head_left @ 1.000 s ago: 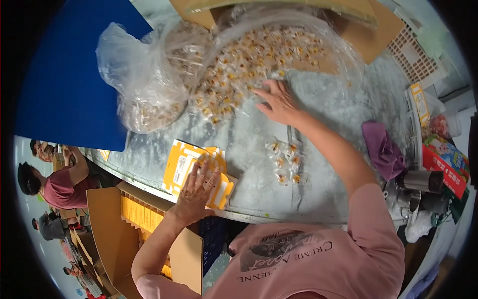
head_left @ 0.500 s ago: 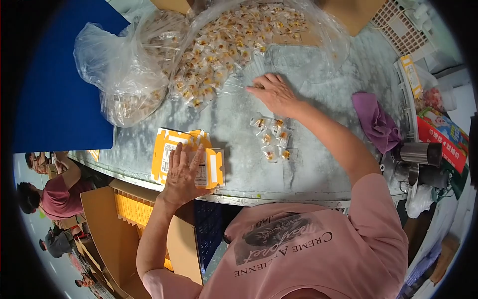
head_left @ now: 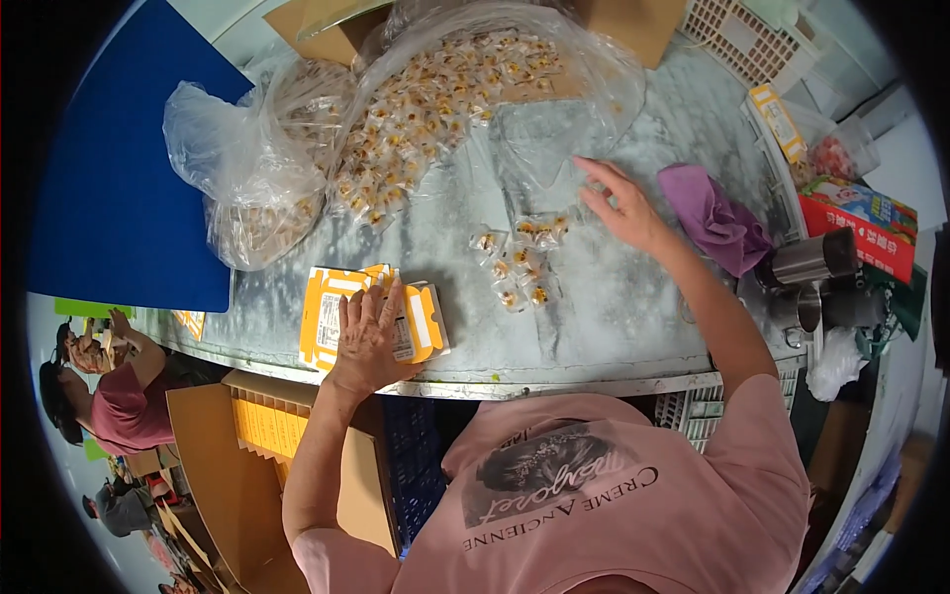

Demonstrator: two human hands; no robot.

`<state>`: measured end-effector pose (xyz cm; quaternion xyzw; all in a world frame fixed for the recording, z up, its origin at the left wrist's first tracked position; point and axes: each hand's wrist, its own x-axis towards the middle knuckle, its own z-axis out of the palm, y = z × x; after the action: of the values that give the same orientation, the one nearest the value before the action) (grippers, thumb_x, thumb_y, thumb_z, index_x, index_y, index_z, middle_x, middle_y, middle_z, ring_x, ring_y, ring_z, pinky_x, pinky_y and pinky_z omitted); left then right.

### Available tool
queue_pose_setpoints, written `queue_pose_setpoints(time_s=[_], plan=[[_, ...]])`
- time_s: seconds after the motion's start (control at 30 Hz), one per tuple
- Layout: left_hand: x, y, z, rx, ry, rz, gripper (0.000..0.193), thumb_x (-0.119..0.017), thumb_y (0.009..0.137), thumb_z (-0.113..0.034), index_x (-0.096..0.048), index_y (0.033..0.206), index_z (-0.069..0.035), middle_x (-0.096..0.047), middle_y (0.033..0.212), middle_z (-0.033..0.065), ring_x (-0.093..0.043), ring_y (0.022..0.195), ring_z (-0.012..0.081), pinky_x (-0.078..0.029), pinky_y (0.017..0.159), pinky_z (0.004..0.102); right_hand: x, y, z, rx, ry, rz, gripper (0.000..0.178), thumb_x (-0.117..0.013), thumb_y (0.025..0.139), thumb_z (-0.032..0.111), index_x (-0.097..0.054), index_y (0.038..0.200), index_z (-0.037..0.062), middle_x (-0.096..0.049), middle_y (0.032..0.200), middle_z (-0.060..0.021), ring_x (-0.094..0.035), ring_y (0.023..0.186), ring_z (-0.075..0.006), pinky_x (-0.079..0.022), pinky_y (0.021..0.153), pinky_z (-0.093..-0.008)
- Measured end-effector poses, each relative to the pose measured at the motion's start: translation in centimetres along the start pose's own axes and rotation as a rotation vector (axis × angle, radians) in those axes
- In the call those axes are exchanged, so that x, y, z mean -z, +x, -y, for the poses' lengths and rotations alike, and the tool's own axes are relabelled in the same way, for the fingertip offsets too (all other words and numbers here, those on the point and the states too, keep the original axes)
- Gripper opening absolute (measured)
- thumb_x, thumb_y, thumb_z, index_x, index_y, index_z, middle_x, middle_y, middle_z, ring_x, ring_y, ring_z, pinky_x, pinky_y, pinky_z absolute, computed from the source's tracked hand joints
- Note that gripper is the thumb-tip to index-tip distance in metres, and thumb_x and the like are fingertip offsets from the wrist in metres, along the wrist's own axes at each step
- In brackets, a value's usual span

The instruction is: Packing individually wrapped items into small boxes and stacking the boxes into a larger carton.

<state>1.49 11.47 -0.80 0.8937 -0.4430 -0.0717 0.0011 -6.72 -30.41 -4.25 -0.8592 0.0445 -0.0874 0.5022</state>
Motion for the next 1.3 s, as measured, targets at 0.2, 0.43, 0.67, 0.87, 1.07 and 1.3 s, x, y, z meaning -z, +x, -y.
queue_pose_setpoints(time_s=[0.2,0.43,0.67,0.87,1.07,1.3], plan=[[-0.2,4.2,0.8,-0.009,0.064,-0.083,0.125,-0.09,0.053,-0.039,-0.025,0.154,-0.003,-0.042,0.135,0.0235,-0.041,0.124,0.0422,-0.026,0.111,0.0549,-2.1,-1.4,-0.4,0.05,-0.427,0.237,0.112,-0.083,0.07,0.047,-0.022,0.155,0.0063,-0.021,0.16,-0.0205,-0.018,0.148,-0.0379,-0.02,0.121,-0.0473],[-1.0,9.5,0.3,-0.06,0.04,0.044,0.131,-0.091,0.052,-0.046,-0.021,0.156,-0.008,-0.04,0.142,0.0212,-0.036,0.132,0.0427,-0.024,0.113,0.0562,-6.6,-3.9,0.0,0.207,-0.686,0.397,0.136,-0.082,0.058,0.068,-0.012,0.157,0.0045,-0.008,0.162,-0.0227,-0.004,0.15,-0.0404,-0.005,0.122,-0.0544],[-2.0,9.8,-4.8,-0.125,-0.024,0.075,0.137,-0.09,0.049,-0.058,-0.02,0.157,-0.012,-0.038,0.144,0.0191,-0.035,0.134,0.0427,-0.02,0.114,0.0617,-9.4,-4.4,-2.0,0.276,-0.524,0.337,0.113,-0.076,0.078,0.051,-0.011,0.155,-0.002,-0.015,0.16,-0.0246,-0.013,0.15,-0.0379,-0.013,0.123,-0.048],[-2.8,6.8,-7.4,0.019,-0.147,0.01,0.131,-0.087,0.051,-0.059,-0.024,0.156,-0.01,-0.039,0.14,0.0168,-0.035,0.13,0.0416,-0.017,0.11,0.0678,-8.6,-7.0,2.0,0.156,-0.414,0.243,0.099,-0.078,0.081,0.034,-0.02,0.153,-0.0023,-0.026,0.155,-0.0219,-0.026,0.144,-0.038,-0.03,0.117,-0.0433],[-3.4,6.2,-9.1,0.046,-0.114,-0.085,0.13,-0.085,0.052,-0.065,-0.029,0.153,-0.006,-0.041,0.139,0.0166,-0.039,0.126,0.0403,-0.022,0.108,0.0611,-10.0,-7.8,2.7,-0.087,-0.193,0.276,0.056,-0.07,0.087,0.017,-0.049,0.135,-0.0015,-0.048,0.128,-0.017,-0.057,0.109,-0.0332,-0.049,0.093,-0.0412],[-4.3,4.9,-8.7,0.105,-0.166,-0.165,0.128,-0.084,0.053,-0.067,-0.031,0.151,-0.005,-0.042,0.137,0.0188,-0.041,0.123,0.0386,-0.026,0.105,0.0585,-9.3,-4.8,1.7,-0.003,-0.157,0.313,0.04,-0.056,0.091,0.007,-0.054,0.131,0.0013,-0.05,0.125,-0.0196,-0.059,0.105,-0.035,-0.049,0.091,-0.041]])
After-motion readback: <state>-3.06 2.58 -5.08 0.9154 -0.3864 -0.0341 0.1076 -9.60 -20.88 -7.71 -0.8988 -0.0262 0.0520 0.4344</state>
